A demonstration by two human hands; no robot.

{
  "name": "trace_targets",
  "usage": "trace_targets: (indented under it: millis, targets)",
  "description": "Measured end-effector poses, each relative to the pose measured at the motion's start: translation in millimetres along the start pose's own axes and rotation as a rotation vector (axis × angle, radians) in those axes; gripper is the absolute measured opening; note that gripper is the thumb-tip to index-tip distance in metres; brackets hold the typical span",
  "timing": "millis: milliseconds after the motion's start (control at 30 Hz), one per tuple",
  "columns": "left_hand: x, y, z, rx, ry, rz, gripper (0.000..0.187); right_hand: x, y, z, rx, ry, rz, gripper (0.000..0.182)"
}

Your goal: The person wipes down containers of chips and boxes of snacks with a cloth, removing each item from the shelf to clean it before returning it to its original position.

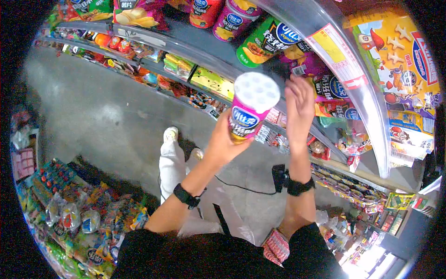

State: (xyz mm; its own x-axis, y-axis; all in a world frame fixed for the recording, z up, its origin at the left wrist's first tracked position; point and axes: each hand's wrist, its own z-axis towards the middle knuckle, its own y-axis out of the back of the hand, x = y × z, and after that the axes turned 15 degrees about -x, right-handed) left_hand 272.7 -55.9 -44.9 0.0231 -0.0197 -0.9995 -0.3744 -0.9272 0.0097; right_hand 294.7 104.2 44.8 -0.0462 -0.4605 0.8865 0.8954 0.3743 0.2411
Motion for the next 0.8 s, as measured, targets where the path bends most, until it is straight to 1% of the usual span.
trace_targets:
  millis: [33,133,167,233,267,333,367,433,467,533,567,633,667,733,767,800]
  targets:
    - [3,5,-3,0.003,0.001,-0.004,0.082,-2,-10,8,-0.067,0.033,0.070,0.028]
    - [9,18,-10,0.008,-0.019,0.027,0.078,-12,-29,40,-0.127,0.072,-0.020,0.025]
    - [9,21,-13,0.015,0.011,0.021,0.078,-16,-32,50,-0.131,0.073,-0.021,0.025]
    - [10,25,-17,0.024,0.072,0.007,0.080,-23,-29,70,0.003,0.038,-0.510,0.049]
    - [10,27,-18,0.034,0.077,0.000,0.079,-26,-28,77,0.002,0.041,-0.511,0.049]
    - [13,29,-20,0.048,0.071,-0.030,0.078,-26,-30,82,-0.077,0.282,-0.572,0.046]
    - [15,30,-21,0.063,0.067,-0.058,0.077,-24,-27,83,-0.079,0.284,-0.572,0.046]
    - [18,30,-21,0.080,0.047,-0.012,0.076,-2,-24,82,-0.037,0.534,-0.863,0.046]
    - [16,30,-22,0.078,0.050,-0.001,0.075,0,-27,80,-0.036,0.534,-0.864,0.046]
    - [16,29,-24,0.076,0.051,0.010,0.074,2,-33,75,-0.383,0.969,-0.894,0.046]
    - [18,28,-25,0.074,0.047,-0.019,0.073,1,-32,77,-0.384,0.969,-0.893,0.046]
    - [20,28,-26,0.073,0.043,-0.047,0.071,-3,-28,86,-0.442,1.150,-1.053,0.047]
    - [21,28,-27,0.076,0.039,-0.034,0.071,-5,-26,91,-0.442,1.150,-1.052,0.047]
    - [23,28,-28,0.078,0.034,-0.021,0.070,0,-26,96,-0.373,1.061,-1.035,0.046]
    - [24,28,-28,0.068,0.021,-0.026,0.069,2,-27,97,-0.375,1.061,-1.033,0.046]
    - [24,27,-28,0.058,0.007,-0.031,0.069,9,-30,94,-0.349,0.974,-0.972,0.045]
